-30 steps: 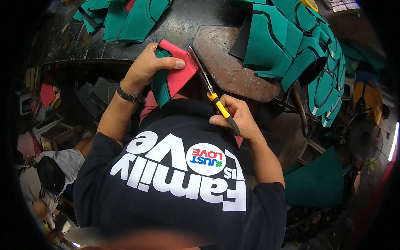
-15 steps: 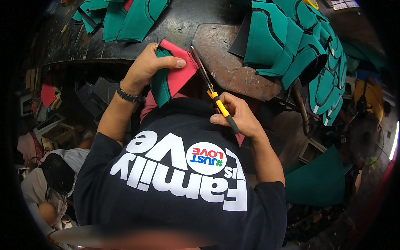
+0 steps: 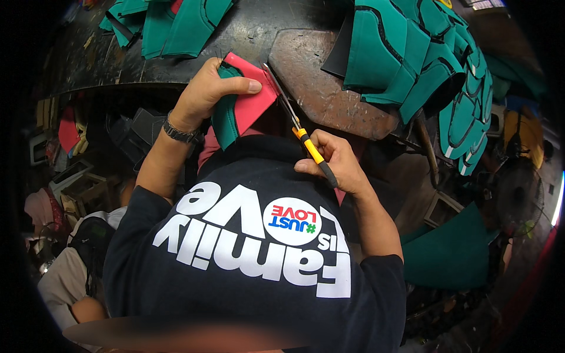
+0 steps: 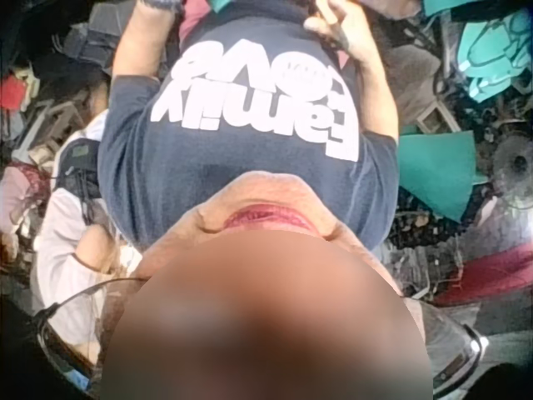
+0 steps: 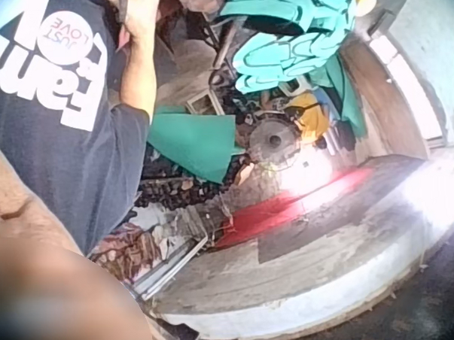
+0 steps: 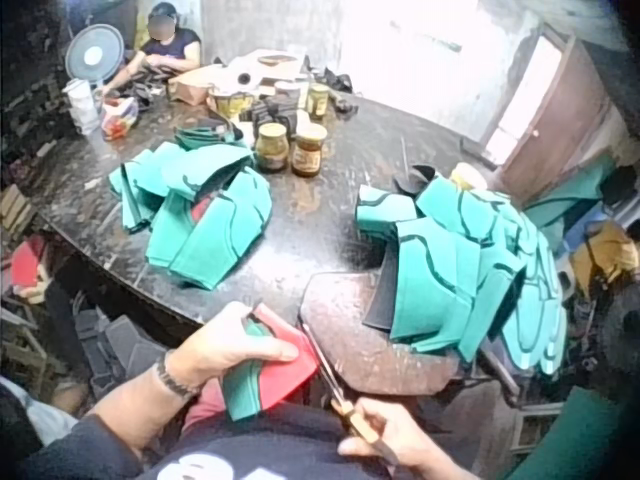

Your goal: The person uses shears to cut green foam pieces along marked lines on a workbench. They repeatedly pick up foam pieces, trim edges, and place the cut pieces into a pile. The person also briefly handles a yellow container and a black foam piece before returning to cutting.

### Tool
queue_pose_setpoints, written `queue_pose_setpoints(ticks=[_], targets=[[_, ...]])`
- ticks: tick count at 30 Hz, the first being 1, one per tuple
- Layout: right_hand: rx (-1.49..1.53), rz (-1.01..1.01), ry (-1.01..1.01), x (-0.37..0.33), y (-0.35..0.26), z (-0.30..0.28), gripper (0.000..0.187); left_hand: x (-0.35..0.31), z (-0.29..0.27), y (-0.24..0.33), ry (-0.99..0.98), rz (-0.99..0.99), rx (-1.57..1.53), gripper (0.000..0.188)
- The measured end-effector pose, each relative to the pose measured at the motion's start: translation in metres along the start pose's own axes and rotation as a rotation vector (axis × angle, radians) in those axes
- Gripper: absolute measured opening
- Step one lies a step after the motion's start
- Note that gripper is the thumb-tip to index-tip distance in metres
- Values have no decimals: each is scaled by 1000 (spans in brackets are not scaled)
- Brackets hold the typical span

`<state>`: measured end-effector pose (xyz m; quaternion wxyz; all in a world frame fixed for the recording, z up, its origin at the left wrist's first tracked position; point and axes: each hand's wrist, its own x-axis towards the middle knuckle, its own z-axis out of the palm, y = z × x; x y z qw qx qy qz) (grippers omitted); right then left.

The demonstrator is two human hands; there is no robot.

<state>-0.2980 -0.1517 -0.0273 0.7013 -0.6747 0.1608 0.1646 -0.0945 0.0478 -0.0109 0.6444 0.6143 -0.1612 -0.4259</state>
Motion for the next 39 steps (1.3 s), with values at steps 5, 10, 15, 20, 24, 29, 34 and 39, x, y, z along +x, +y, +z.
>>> queue_pose_setpoints(ticks=[5,10,15,20,24,29,34,39], targets=[[-20,-31,52,0,11,3,42,2,2,-2,18,-4,41,25],[20,-38,89,4,7,-1,40,3,1,5,31,76,65,26],[135,-72,184,11,-8,-3,28,13,-42,64,122,459,386,40],[200,-97,187,19,-12,3,26,40,-97,146,397,569,740,52],[293,-118,193,20,-11,12,25,64,-104,120,830,833,1509,60],[478,-115,233,9,-8,7,27,86,-106,32,664,528,1930,82],[622,-114,213,7,-13,-12,33,82,-118,40,676,655,1914,75],[669,-148,126,22,-30,-16,37,82,-60,66,728,890,1751,56]])
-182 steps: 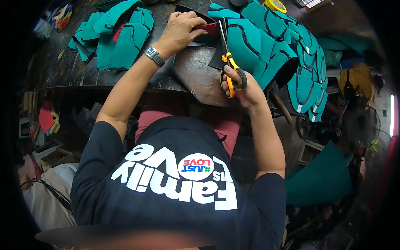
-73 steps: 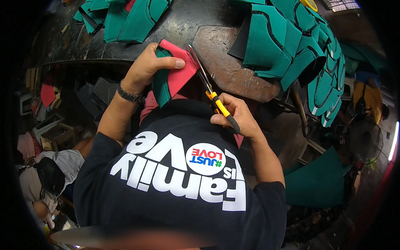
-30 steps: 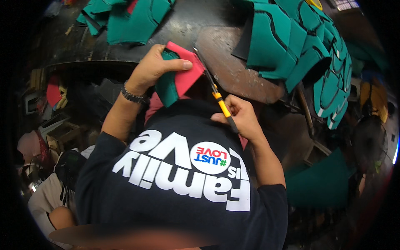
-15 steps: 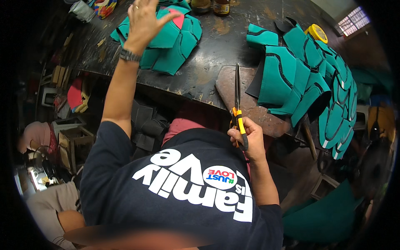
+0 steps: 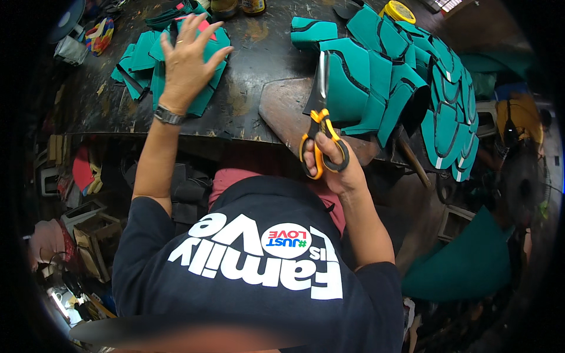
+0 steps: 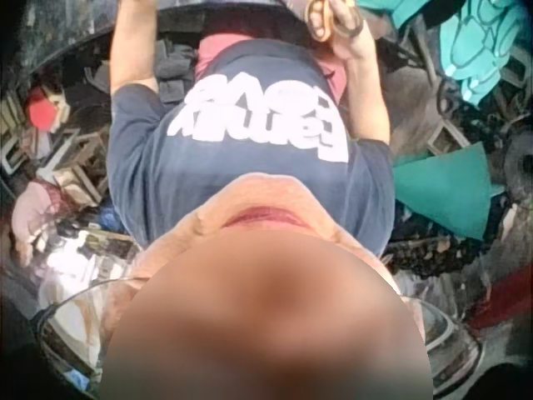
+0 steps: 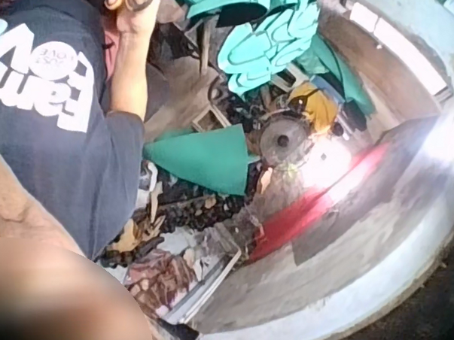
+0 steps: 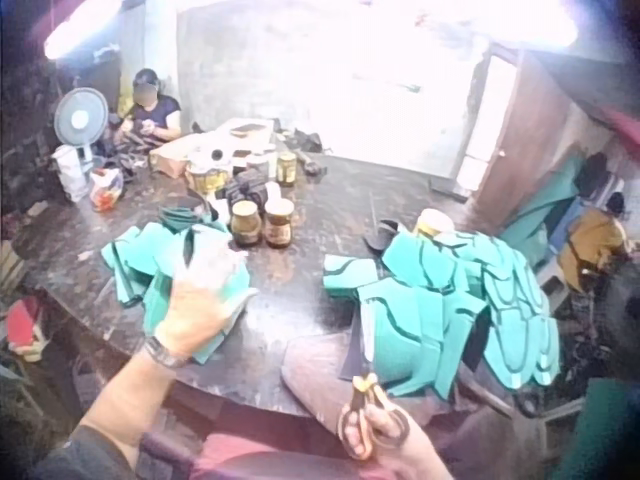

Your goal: The person uses shears to cut green foam pieces along marked lines on a workbench. They repeatedly pick up foam pieces, trim edges, and place the cut pieces into a pile. The person also briefly handles a yellow container and a black foam piece before returning to cutting.

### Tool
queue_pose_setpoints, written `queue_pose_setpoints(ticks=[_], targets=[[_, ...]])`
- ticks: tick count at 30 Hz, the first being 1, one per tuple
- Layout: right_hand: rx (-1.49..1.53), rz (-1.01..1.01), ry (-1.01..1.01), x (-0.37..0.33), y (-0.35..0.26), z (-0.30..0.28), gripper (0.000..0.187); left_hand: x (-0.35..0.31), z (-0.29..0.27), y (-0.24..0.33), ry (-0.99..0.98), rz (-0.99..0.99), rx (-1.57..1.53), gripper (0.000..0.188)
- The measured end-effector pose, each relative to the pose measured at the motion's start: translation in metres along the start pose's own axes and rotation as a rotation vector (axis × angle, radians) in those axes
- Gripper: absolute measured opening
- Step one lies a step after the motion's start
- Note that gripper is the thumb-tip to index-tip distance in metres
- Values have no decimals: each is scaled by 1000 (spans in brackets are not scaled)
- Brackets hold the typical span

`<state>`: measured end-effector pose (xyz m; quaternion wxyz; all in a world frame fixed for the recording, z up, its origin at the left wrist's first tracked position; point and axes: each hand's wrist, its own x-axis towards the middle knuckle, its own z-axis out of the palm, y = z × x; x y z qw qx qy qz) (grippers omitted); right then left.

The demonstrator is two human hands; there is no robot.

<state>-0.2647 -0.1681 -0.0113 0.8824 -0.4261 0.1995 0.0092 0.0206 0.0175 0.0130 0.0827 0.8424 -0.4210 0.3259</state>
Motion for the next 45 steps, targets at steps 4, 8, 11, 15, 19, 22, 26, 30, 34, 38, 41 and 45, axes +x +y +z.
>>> queue_pose_setpoints(ticks=[4,8,11,15,19,22,26,30,34,38,41,45], targets=[[27,16,-15,20,-4,9,38,20,21,76,-32,1,-523,55],[122,-21,46,29,-9,3,38,43,74,119,-5,-154,-790,63],[188,-74,85,25,-14,-8,36,55,106,121,42,-113,-927,63],[213,-115,157,15,-16,-23,37,64,109,115,102,-14,-1034,45],[158,-180,224,13,-16,-31,38,73,64,95,187,98,-895,39],[72,-211,212,10,-21,-30,40,71,19,77,157,132,-673,35],[-118,-153,17,-5,-13,-10,46,67,-19,74,98,120,-970,32],[-120,-55,-155,1,0,8,50,59,-27,71,-216,-163,-1117,31],[87,88,-64,10,2,9,49,50,-16,62,-182,-143,-1108,36],[115,44,-79,10,0,9,45,35,-2,61,-90,-87,-1111,38],[55,60,-108,11,-3,10,42,26,1,61,-75,-162,-1190,38],[-40,25,-69,9,-1,15,39,17,-6,64,-145,-344,-1341,39]])
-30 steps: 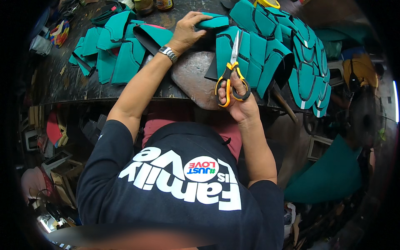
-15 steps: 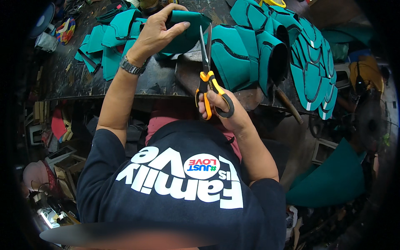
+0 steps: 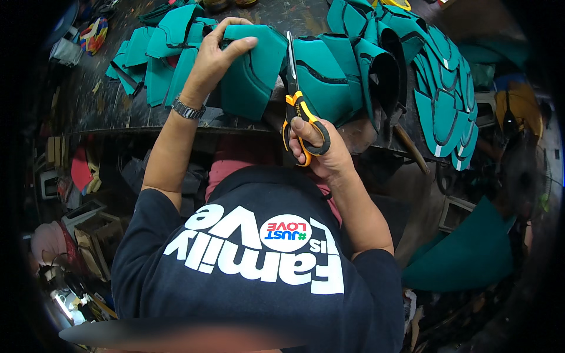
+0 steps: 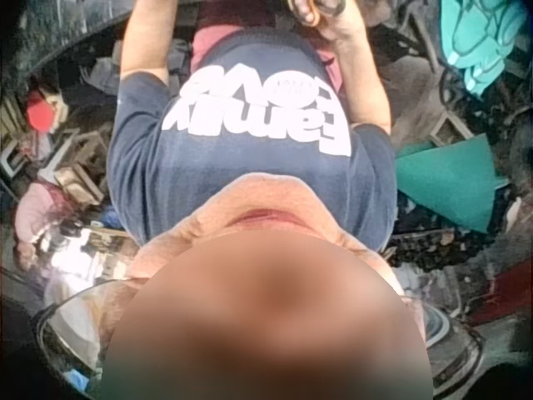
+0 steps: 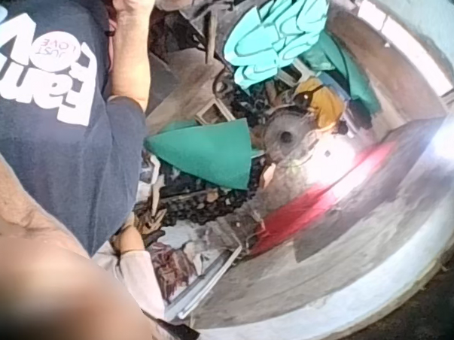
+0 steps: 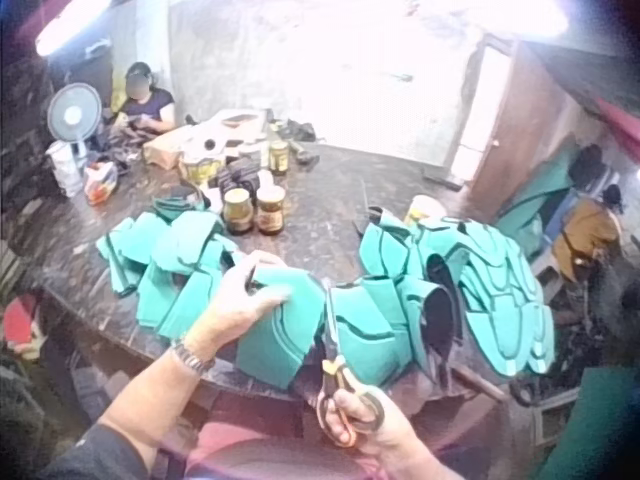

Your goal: The person uses shears to cut green foam pieces along marked lines on a workbench. They repeatedly pick up foam pieces, trim edges, and place the cut pieces into a pile. The person also briefly handles a yellow container and a black foam piece before returning to cutting.

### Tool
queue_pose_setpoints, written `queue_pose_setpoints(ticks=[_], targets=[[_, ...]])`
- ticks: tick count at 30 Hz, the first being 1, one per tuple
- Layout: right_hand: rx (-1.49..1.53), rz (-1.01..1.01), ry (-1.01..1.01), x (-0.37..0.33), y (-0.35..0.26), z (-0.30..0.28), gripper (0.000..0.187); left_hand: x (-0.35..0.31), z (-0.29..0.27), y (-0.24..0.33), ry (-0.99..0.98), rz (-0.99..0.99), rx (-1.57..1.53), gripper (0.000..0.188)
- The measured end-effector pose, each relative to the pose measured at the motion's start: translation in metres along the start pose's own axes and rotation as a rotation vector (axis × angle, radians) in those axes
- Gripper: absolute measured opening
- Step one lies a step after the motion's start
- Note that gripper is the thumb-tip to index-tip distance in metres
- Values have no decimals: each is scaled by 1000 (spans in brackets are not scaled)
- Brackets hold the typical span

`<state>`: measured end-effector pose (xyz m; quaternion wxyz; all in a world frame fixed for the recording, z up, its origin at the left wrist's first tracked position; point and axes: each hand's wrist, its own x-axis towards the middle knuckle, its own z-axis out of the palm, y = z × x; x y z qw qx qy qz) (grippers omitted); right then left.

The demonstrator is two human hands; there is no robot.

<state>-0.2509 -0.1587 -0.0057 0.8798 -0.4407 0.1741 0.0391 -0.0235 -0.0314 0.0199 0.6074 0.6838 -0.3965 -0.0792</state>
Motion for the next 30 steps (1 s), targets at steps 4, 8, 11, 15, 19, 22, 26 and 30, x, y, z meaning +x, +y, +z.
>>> queue_pose_setpoints(ticks=[4,8,11,15,19,22,26,30], targets=[[-70,4,38,-4,5,2,31,-17,8,7,-48,-177,-96,37],[-197,72,2,-19,5,-7,33,-27,-5,12,-206,-444,-387,25],[-334,131,-63,-28,7,-15,37,-36,-12,13,-298,-504,-380,26],[-393,182,-128,-34,13,-22,40,-50,-7,9,-333,-508,-350,26],[-337,198,-150,-34,18,-23,43,-59,-4,4,-338,-538,-347,28],[-351,205,-180,-34,20,-24,48,-63,-4,2,-347,-564,-373,31],[-419,213,-193,-35,20,-23,53,-67,-6,3,-342,-573,-387,32],[-452,199,-189,-35,19,-22,50,-69,-6,3,-335,-560,-391,32]])
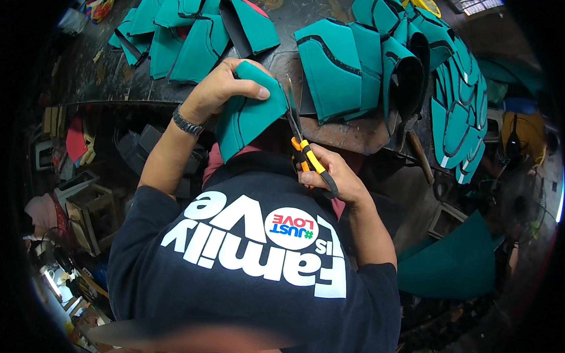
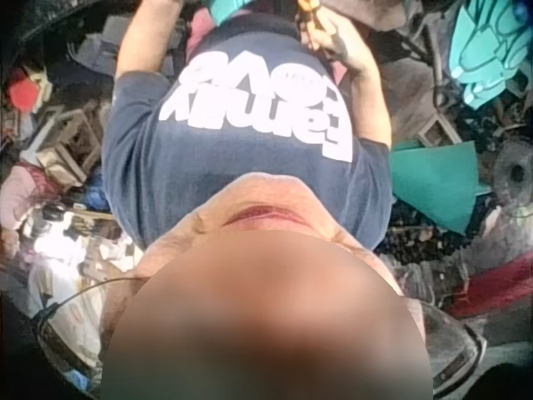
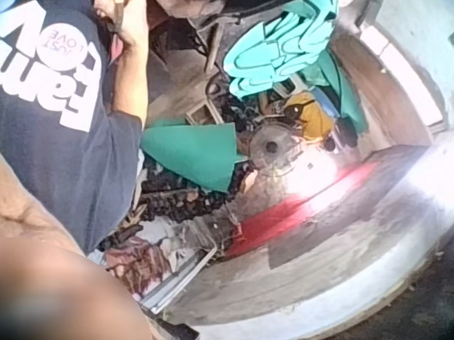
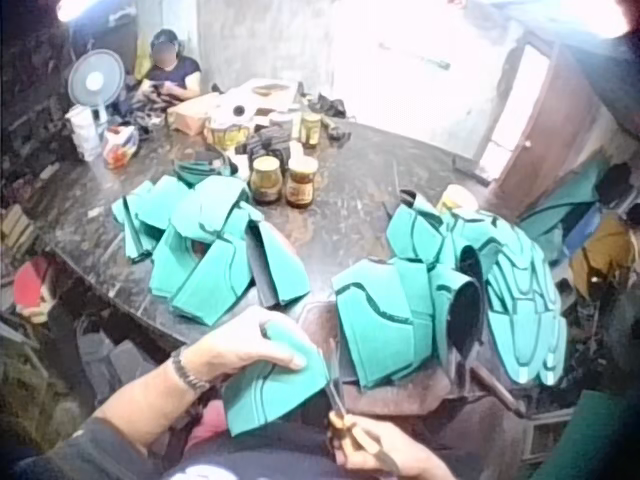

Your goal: The person uses shears to cut green foam pieces along marked lines on a workbench. They repeatedly pick up foam pieces, trim edges, and place the cut pieces into a pile. The person also briefly handles a yellow container and a black foam piece before returning to cutting.

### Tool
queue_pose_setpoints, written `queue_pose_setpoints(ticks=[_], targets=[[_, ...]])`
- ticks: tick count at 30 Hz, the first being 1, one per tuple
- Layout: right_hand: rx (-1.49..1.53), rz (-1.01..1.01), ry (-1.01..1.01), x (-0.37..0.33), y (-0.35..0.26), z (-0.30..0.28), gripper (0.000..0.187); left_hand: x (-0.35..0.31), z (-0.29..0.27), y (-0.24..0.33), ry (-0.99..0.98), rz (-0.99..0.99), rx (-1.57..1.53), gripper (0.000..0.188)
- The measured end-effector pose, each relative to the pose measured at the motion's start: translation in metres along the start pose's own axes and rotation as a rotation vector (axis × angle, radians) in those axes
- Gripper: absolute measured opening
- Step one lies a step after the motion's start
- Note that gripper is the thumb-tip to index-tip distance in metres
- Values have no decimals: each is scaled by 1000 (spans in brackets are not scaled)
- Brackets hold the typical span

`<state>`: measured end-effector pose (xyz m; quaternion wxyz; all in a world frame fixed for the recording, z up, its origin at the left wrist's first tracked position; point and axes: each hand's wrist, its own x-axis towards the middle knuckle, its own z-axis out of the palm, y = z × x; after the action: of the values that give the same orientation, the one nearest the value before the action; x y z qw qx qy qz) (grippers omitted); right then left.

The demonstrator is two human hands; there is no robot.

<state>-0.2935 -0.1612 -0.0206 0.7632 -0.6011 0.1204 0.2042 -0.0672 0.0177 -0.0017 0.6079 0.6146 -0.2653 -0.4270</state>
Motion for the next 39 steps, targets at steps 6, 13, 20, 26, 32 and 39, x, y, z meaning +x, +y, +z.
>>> queue_pose_setpoints(ticks=[6,13,20,26,32,39], targets=[[-42,40,87,-2,0,4,42,0,1,-3,18,16,-4,32],[-21,-6,95,-1,7,7,42,-4,0,-3,18,22,28,33],[30,-40,181,-3,10,13,36,-6,3,-1,53,52,29,31],[-2,-52,207,-5,9,15,34,-9,4,1,67,58,25,30],[-121,5,229,-10,10,11,41,-11,3,-1,57,34,61,30],[71,10,272,-9,13,17,28,-13,6,1,59,84,87,28]])
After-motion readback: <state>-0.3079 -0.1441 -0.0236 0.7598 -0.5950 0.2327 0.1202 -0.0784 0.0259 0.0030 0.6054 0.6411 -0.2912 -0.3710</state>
